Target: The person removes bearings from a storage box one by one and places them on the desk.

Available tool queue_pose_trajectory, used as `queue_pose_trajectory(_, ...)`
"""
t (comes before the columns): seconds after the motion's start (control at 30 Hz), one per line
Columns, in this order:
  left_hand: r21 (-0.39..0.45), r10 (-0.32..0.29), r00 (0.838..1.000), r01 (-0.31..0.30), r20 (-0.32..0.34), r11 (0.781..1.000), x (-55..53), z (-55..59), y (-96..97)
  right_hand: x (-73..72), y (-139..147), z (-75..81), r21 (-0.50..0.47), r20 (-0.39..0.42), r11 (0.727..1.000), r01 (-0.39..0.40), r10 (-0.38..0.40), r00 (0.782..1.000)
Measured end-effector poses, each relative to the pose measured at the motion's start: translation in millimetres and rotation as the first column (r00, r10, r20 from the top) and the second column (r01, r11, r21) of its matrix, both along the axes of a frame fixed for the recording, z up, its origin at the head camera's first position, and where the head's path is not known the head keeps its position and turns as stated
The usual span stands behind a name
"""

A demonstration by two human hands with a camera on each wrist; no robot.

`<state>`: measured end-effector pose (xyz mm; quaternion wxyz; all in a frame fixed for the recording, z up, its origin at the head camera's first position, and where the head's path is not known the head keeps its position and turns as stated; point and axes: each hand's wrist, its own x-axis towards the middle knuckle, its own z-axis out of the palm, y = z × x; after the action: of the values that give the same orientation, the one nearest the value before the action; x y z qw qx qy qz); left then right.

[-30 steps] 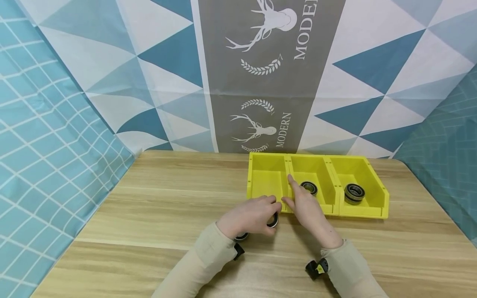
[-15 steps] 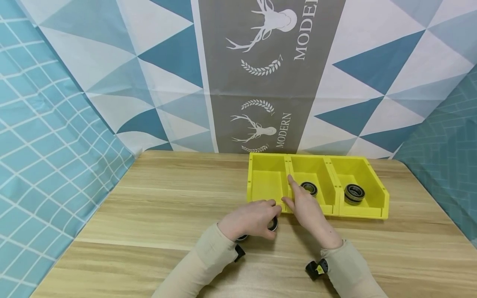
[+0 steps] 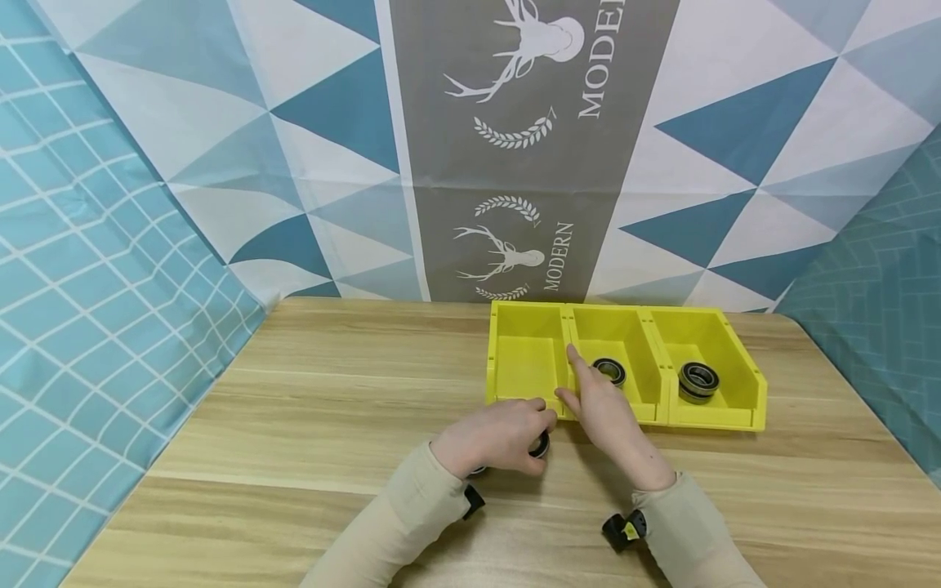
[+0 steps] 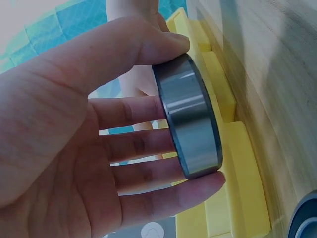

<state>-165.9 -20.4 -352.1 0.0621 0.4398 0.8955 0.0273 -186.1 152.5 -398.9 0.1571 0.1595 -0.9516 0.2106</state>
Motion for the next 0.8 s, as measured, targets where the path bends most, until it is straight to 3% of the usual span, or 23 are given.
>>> queue_pose_trajectory(0.43, -0.006, -0.005, 1.0, 0.005, 0.029, 1.0, 5.9, -0.9, 1.3, 0.2, -0.7, 0.3, -0.006, -0.017, 1.0, -0.006, 0.006, 1.0)
queue_pose_trajectory(0.8, -0.041, 0.018, 0.997, -0.015, 0.071, 0.999, 8.4, -1.9, 3.6, 0.3, -0.8, 1.1, -0.004, 0.034, 1.0, 0.012, -0.012, 0.999)
